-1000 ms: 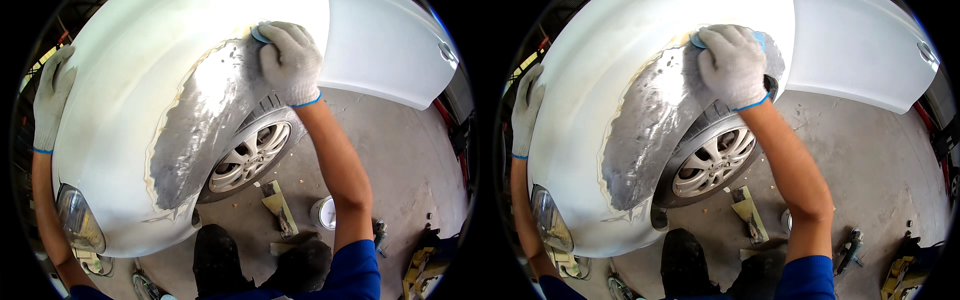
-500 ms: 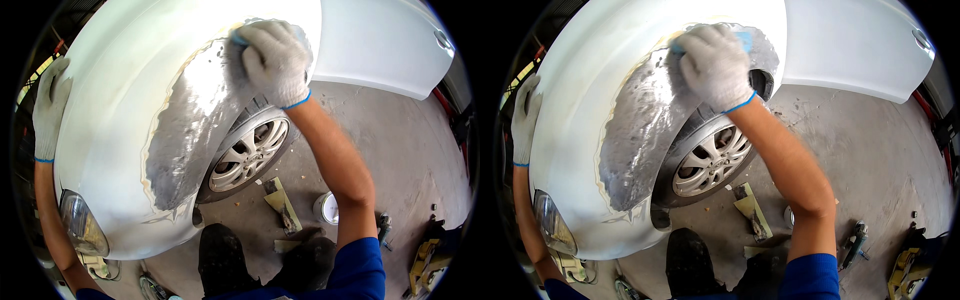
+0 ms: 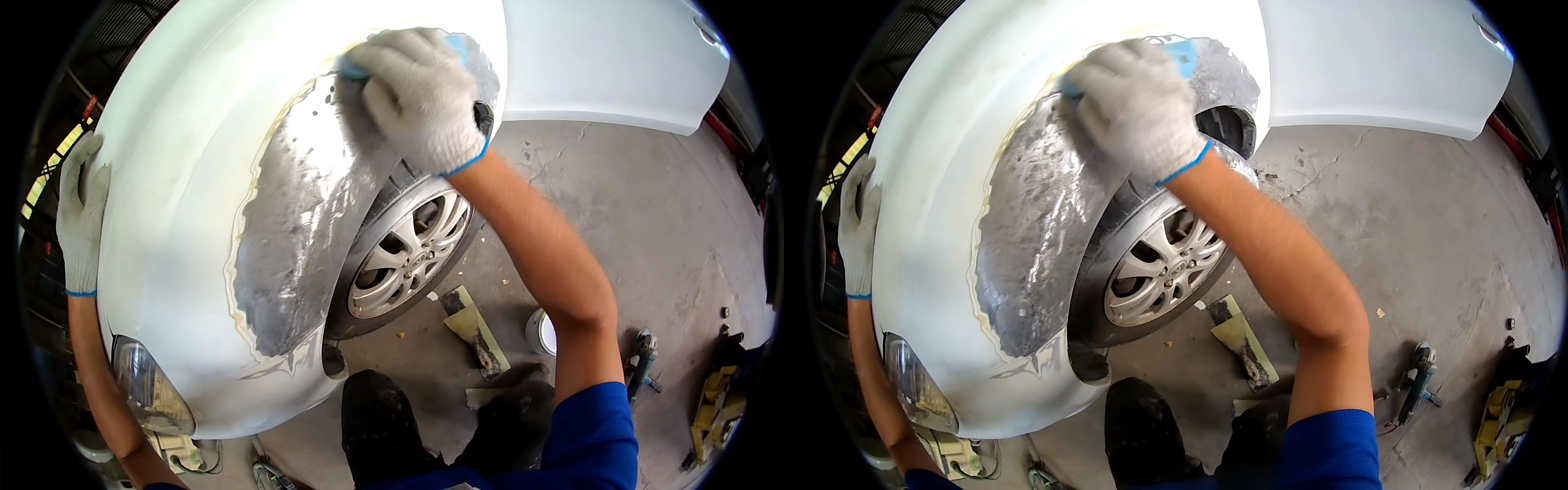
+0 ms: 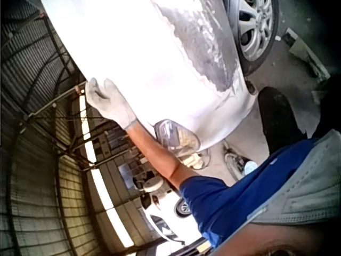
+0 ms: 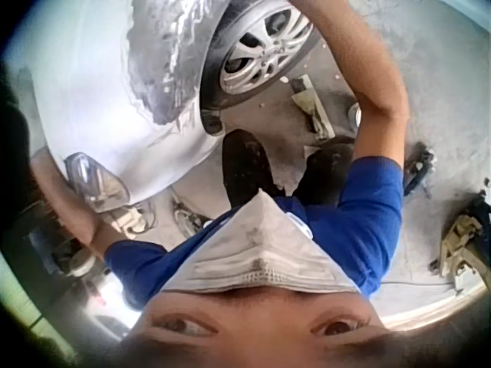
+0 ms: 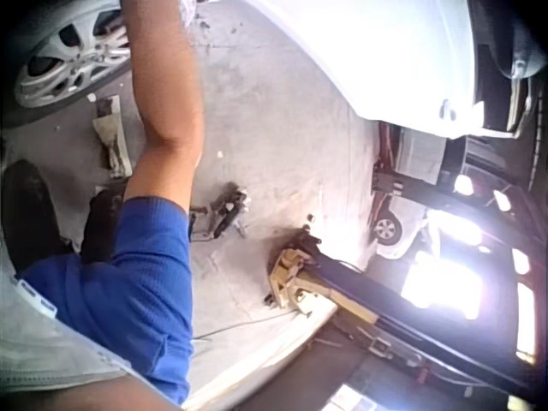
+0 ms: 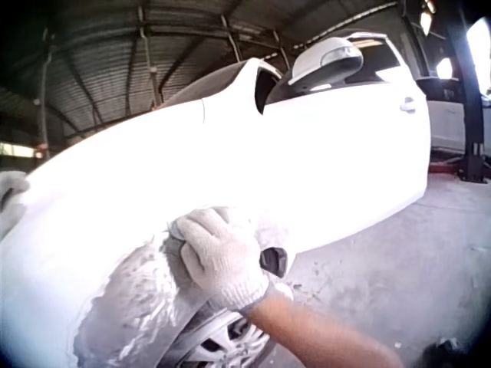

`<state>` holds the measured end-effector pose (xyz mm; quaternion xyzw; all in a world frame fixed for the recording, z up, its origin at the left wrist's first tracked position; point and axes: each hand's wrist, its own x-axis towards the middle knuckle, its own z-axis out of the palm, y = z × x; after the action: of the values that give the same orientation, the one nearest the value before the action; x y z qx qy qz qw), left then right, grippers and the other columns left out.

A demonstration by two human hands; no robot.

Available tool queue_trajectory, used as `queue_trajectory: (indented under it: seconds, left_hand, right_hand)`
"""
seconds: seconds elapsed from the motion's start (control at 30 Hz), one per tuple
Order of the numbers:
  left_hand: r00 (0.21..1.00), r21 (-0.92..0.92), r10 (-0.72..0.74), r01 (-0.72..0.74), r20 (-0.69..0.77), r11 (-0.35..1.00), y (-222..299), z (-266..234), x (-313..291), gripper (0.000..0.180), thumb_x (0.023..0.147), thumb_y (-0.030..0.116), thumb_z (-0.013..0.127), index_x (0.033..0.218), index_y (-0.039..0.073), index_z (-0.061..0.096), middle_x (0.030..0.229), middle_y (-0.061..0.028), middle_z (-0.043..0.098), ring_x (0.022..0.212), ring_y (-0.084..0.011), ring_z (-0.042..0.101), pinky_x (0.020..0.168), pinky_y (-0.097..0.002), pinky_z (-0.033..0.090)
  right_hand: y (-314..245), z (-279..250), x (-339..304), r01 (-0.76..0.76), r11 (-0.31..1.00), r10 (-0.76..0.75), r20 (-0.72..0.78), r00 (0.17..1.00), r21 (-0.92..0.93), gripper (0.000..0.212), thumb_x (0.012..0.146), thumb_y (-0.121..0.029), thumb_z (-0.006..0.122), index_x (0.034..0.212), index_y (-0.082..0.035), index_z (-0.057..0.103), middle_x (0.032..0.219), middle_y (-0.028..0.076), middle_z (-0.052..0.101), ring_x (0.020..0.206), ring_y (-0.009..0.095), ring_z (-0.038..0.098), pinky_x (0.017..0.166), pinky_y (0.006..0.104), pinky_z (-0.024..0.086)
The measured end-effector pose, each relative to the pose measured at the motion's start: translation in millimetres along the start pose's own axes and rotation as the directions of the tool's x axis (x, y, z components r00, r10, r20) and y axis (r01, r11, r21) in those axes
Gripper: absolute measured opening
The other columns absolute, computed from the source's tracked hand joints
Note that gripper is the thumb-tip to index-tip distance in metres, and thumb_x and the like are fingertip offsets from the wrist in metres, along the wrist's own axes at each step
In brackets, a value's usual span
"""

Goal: The person sands the front fender of a white car using a sanding block, then uses an air hose to blow dust off the sanded area. The task is performed in a garage with other vehicles and tools visible.

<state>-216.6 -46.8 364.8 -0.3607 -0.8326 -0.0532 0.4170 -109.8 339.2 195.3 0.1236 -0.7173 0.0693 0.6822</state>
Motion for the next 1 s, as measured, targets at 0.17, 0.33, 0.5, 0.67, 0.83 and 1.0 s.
queue_trajectory:
  seconds: [0.17, 0.33, 0.5, 0.67, 0.83, 1.0]
  left_hand:
    - [1.0, 0.009, -0.017, 0.017, 0.009, 1.0, -7, 0, -1, 0.041, 0.098, 0.025, 0.057, 0.136, 0.009, 0.054, 0.14, -0.0104, 0.054, 0.128, -0.0229, 0.052, 0.109, -0.0359, 0.04]
    - [0.997, 0.025, -0.069, 0.068, 0.032, 0.997, 4, -7, -3, 0.042, 0.097, 0.026, 0.058, 0.136, 0.01, 0.054, 0.14, -0.0106, 0.053, 0.129, -0.0234, 0.052, 0.11, -0.0366, 0.04]
    - [0.998, -0.009, -0.032, 0.032, 0.054, 0.999, 4, -6, 0, 0.042, 0.096, 0.024, 0.058, 0.135, 0.009, 0.054, 0.14, -0.0113, 0.053, 0.13, -0.0247, 0.049, 0.111, -0.0386, 0.038]
    - [0.998, -0.032, -0.026, 0.028, 0.059, 0.999, 5, -9, 0, 0.042, 0.095, 0.021, 0.059, 0.134, 0.006, 0.054, 0.141, -0.0142, 0.051, 0.131, -0.0261, 0.048, 0.112, -0.0393, 0.037]
    - [0.997, -0.041, -0.038, 0.041, 0.07, 0.998, 5, -9, -1, 0.041, 0.098, 0.022, 0.056, 0.136, 0.006, 0.053, 0.142, -0.0147, 0.051, 0.132, -0.0263, 0.047, 0.112, -0.0377, 0.035]
    - [0.997, -0.076, -0.059, 0.063, 0.049, 0.995, 13, -4, 3, 0.041, 0.096, 0.019, 0.058, 0.134, 0.005, 0.054, 0.142, -0.0156, 0.049, 0.132, -0.0268, 0.047, 0.112, -0.0392, 0.037]
  right_hand:
    - [9, -2, -4, 0.041, 0.999, -0.041, 0.025, 0.999, 0.011, 0.016, 0.082, -0.018, 0.066, 0.098, -0.015, 0.07, 0.098, 0.002, 0.067, 0.095, 0.02, 0.061, 0.082, 0.0378, 0.053]
    - [-42, -1, -2, 0.105, 0.993, -0.107, 0.032, 0.994, 0.057, 0.013, 0.083, -0.023, 0.068, 0.094, -0.016, 0.07, 0.098, 0.0, 0.066, 0.093, 0.018, 0.06, 0.083, 0.0351, 0.05]
    - [-9, -7, 0, -0.135, 0.979, 0.15, 0.09, 0.985, -0.153, 0.013, 0.085, -0.027, 0.067, 0.092, -0.016, 0.071, 0.094, 0.002, 0.067, 0.091, 0.019, 0.061, 0.08, 0.0366, 0.051]
    - [-3, -8, 1, -0.026, 0.998, 0.032, 0.096, 0.995, -0.063, 0.014, 0.086, -0.023, 0.068, 0.097, -0.016, 0.07, 0.097, 0.001, 0.067, 0.092, 0.02, 0.061, 0.079, 0.0343, 0.053]
    - [-51, -3, -6, 0.014, 0.998, -0.015, 0.022, 1.0, 0.054, 0.009, 0.088, -0.018, 0.064, 0.094, -0.014, 0.068, 0.101, 0.003, 0.066, 0.099, 0.023, 0.062, 0.088, 0.0397, 0.054]
    - [13, -4, 5, -0.158, 0.984, 0.156, -0.032, 0.987, -0.077, 0.011, 0.082, -0.016, 0.067, 0.092, -0.016, 0.07, 0.093, 0.002, 0.065, 0.096, 0.022, 0.061, 0.085, 0.0416, 0.054]
